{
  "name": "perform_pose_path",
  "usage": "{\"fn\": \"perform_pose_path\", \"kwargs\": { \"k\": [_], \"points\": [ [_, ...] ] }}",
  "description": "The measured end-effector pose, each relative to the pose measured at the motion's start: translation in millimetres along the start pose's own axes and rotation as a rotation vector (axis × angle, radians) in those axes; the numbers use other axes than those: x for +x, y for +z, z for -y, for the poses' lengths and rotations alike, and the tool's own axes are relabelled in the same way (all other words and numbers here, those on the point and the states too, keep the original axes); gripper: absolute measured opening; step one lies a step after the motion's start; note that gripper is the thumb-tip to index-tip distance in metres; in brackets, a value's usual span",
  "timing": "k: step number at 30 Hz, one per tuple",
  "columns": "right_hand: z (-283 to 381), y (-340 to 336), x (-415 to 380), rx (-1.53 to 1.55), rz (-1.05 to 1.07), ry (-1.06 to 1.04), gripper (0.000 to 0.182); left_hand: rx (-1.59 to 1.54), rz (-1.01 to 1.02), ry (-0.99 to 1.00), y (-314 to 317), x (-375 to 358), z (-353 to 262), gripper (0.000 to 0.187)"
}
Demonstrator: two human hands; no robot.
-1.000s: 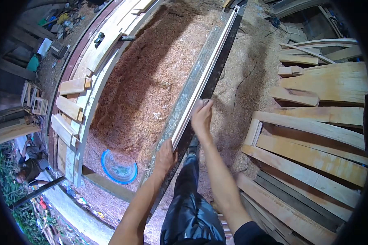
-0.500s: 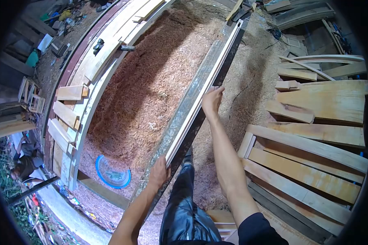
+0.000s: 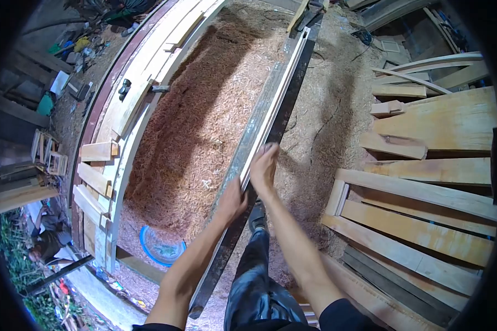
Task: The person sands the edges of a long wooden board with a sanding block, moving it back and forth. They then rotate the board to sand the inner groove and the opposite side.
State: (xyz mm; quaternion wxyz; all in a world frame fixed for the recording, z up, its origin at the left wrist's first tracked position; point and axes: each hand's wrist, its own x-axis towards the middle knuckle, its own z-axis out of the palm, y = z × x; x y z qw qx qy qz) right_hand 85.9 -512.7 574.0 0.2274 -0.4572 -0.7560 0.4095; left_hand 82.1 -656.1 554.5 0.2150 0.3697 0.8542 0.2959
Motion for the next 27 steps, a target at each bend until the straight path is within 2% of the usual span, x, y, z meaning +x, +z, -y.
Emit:
{"fn": "perform_pose_path", "kwargs": {
  "k": [4, 7, 8, 9, 10, 12, 13, 16, 17, 18, 21, 24, 27],
  "points": [
    [-2, -3, 59, -0.057, -0.014, -0.047, 0.018, -0.031, 0.036, -0.030, -1, 26, -12, 0.055],
    [30, -26, 17, 0.136, 0.160, 0.226, 0.020, -0.039, 0.001, 0.015, 5, 26, -4, 0.062],
    [34, -31, -6, 0.221, 0.210, 0.260, 0.019, -0.045, -0.009, 0.019, 5, 25, -4, 0.065],
    [13, -19, -25, 0.110, 0.127, 0.097, 0.020, -0.027, -0.059, 0.066, 0, 22, -9, 0.074],
    [-8, -6, -35, -0.003, 0.043, -0.065, 0.020, -0.069, -0.009, 0.013, 0, 24, -9, 0.075],
    [-4, -4, -26, -0.043, 0.040, -0.093, 0.020, -0.153, 0.093, -0.088, -2, 30, -10, 0.078],
    [-3, -4, -22, -0.066, 0.037, -0.100, 0.020, -0.119, 0.097, -0.061, -6, 29, -14, 0.069],
    [6, -12, 38, 0.056, 0.113, 0.169, 0.019, -0.013, 0.102, -0.144, 1, 29, -14, 0.061],
    [-5, -6, 69, -0.003, 0.090, 0.103, 0.019, -0.010, 0.079, -0.126, 2, 27, -13, 0.059],
    [18, -18, 97, 0.051, 0.117, 0.177, 0.019, -0.007, 0.054, -0.106, 4, 27, -12, 0.058],
    [22, -22, 143, 0.079, 0.186, 0.176, 0.022, -0.002, -0.042, -0.035, 7, 27, -8, 0.051],
    [20, -28, 103, 0.101, 0.233, 0.187, 0.028, -0.035, 0.024, -0.067, 4, 28, -10, 0.053],
    [10, -23, 2, 0.012, 0.176, 0.005, 0.023, -0.012, 0.041, -0.051, 4, 23, -8, 0.064]
  ]
}}
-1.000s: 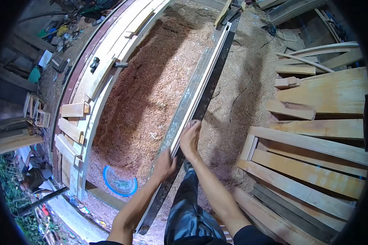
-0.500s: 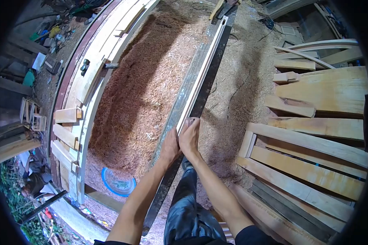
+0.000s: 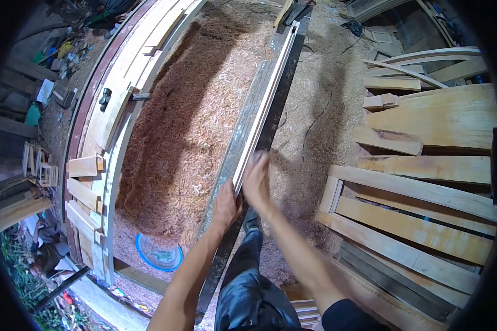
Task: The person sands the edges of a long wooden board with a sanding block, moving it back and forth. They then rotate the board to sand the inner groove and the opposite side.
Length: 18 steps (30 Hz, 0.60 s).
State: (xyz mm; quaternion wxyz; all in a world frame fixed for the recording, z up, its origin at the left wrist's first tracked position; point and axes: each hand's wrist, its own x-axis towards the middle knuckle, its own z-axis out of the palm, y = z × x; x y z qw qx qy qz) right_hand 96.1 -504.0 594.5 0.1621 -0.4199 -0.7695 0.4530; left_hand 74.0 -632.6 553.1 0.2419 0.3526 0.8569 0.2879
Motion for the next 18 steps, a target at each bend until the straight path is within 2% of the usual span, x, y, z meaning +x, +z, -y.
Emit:
{"fn": "perform_pose_path", "kwargs": {
  "k": [2, 4, 5, 7, 8, 9, 11, 13, 17, 18],
  "points": [
    [-7, 10, -24, -0.069, -0.028, -0.057, 0.021, -0.056, 0.031, -0.027, -4, 5, -1, 0.074],
    [-7, 18, -22, -0.162, -0.116, -0.107, 0.024, -0.012, -0.025, 0.026, -4, 5, -1, 0.070],
    [-13, 18, -17, -0.085, -0.094, -0.033, 0.024, 0.010, -0.044, 0.048, -3, 2, 0, 0.068],
    [-9, 3, 22, 0.062, -0.036, 0.109, 0.024, 0.016, 0.035, -0.064, -2, 2, -4, 0.062],
    [-18, 7, 52, -0.003, -0.104, 0.060, 0.023, 0.022, 0.066, -0.113, -2, 5, -5, 0.059],
    [-27, 11, 82, -0.066, -0.176, 0.018, 0.022, 0.026, 0.018, -0.076, -1, 5, -4, 0.057],
    [11, -23, 126, 0.075, -0.062, 0.190, 0.023, 0.031, -0.070, 0.008, 3, 4, -2, 0.051],
    [-2, -25, 159, -0.087, -0.157, 0.015, 0.022, 0.010, -0.012, -0.038, -1, 3, -5, 0.051],
    [2, -19, 90, 0.134, 0.071, 0.190, 0.022, 0.032, 0.002, -0.071, 1, 5, -3, 0.056],
    [5, -14, 55, 0.090, 0.046, 0.121, 0.023, 0.033, 0.012, -0.059, 0, 1, -3, 0.058]
  ]
}}
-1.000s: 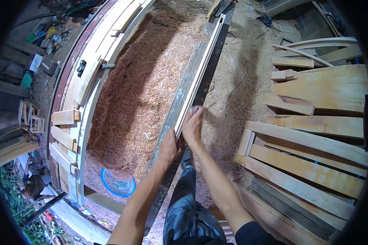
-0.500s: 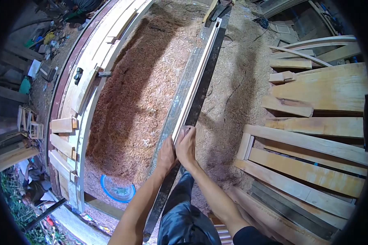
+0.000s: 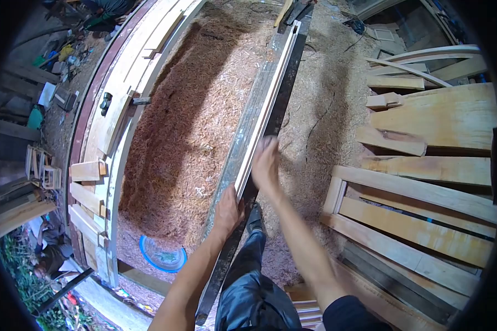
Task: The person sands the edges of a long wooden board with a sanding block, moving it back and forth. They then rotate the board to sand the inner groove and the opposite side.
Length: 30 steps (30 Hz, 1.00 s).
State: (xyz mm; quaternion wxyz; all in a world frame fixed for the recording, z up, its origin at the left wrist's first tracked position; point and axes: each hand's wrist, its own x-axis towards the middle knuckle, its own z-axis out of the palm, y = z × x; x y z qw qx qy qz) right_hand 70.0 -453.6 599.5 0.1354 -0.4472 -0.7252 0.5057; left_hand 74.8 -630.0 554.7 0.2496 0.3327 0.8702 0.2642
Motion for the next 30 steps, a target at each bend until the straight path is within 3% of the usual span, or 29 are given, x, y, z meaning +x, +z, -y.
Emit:
{"fn": "perform_pose_path", "kwargs": {
  "k": [1, 2, 3, 5, 6, 8, 10, 11, 13, 15, 19, 21, 23, 24, 27, 29, 30],
  "points": [
    [-28, 21, -29, -0.040, -0.053, -0.116, 0.025, 0.002, 0.009, 0.014, -1, -2, 1, 0.061],
    [-26, 23, -61, -0.015, 0.013, -0.040, 0.025, 0.006, 0.013, 0.032, -3, 1, 1, 0.063],
    [-31, 27, -83, -0.078, -0.053, -0.152, 0.023, -0.020, 0.025, 0.009, -4, 3, 0, 0.065],
    [-29, 31, -80, -0.055, -0.109, -0.114, 0.022, -0.071, 0.053, -0.037, -7, 5, -3, 0.069],
    [-25, 31, -70, -0.055, -0.133, -0.101, 0.021, 0.014, -0.015, 0.054, -7, 0, -3, 0.067],
    [-10, 18, -30, 0.023, -0.111, 0.015, 0.020, 0.009, 0.031, 0.002, -4, -1, -1, 0.067],
    [5, 5, 29, -0.040, -0.155, 0.035, 0.023, -0.016, 0.002, 0.011, -1, 3, 2, 0.065],
    [2, -3, 65, -0.070, -0.171, -0.081, 0.025, -0.012, 0.009, -0.003, -1, 3, 1, 0.064],
    [20, -25, 121, -0.136, -0.083, 0.046, 0.023, -0.008, 0.020, -0.031, -3, 4, -2, 0.063],
    [15, -30, 146, -0.117, -0.080, 0.029, 0.023, -0.022, 0.000, -0.007, -1, 2, 2, 0.061],
    [1, -16, 70, -0.055, -0.054, -0.084, 0.027, -0.032, 0.010, -0.012, -4, 4, -3, 0.056],
    [-9, -2, 5, 0.027, 0.026, 0.031, 0.029, -0.036, 0.008, 0.000, -4, 3, -1, 0.058],
    [-28, 17, -44, -0.084, -0.098, -0.182, 0.028, -0.072, 0.029, -0.010, -5, 3, -3, 0.061],
    [-24, 20, -43, -0.087, -0.121, -0.155, 0.028, -0.097, 0.018, -0.017, -4, 4, -4, 0.062],
    [-19, 15, -9, 0.002, -0.103, -0.031, 0.025, -0.074, 0.004, 0.008, 1, 3, 3, 0.062],
    [-21, 4, 57, -0.079, -0.165, -0.091, 0.022, -0.074, 0.018, 0.000, -4, 4, -2, 0.060],
    [0, -9, 90, -0.009, -0.110, 0.036, 0.021, -0.074, 0.010, 0.005, -4, 3, -3, 0.060]
  ]
}}
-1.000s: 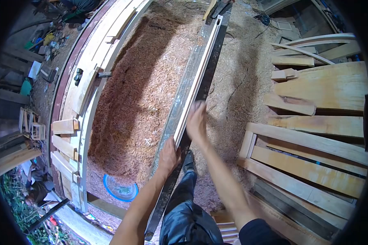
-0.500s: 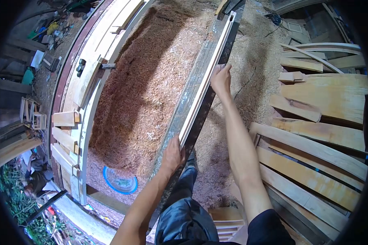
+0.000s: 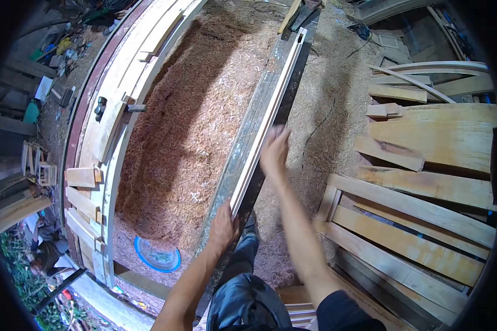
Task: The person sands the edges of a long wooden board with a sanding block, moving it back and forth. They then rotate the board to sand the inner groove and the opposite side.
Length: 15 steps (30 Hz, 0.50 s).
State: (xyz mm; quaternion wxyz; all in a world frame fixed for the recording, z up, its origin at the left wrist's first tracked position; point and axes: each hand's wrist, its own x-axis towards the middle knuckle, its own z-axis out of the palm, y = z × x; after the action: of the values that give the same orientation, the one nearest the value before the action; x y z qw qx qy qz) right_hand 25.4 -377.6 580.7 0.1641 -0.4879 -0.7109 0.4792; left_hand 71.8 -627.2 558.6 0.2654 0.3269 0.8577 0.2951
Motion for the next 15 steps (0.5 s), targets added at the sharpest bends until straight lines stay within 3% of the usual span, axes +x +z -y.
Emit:
{"fn": "perform_pose_path", "kwargs": {
  "k": [1, 5, 9, 12, 15],
  "points": [
    [1, -3, 35, -0.051, -0.051, -0.099, 0.021, 0.001, -0.012, 0.006, 0, 0, 0, 0.059],
    [20, -23, 91, -0.047, 0.092, 0.029, 0.021, 0.006, -0.005, 0.011, 1, 1, 2, 0.059],
    [-14, -9, 12, -0.066, 0.048, -0.225, 0.024, 0.019, 0.005, 0.012, 0, 2, 2, 0.059],
    [-30, 2, -89, 0.016, 0.137, -0.153, 0.029, 0.013, 0.012, -0.008, -5, 0, -3, 0.061],
    [-31, 10, -114, -0.114, -0.021, -0.286, 0.019, -0.014, -0.002, -0.023, -4, 3, -6, 0.063]
  ]
}}
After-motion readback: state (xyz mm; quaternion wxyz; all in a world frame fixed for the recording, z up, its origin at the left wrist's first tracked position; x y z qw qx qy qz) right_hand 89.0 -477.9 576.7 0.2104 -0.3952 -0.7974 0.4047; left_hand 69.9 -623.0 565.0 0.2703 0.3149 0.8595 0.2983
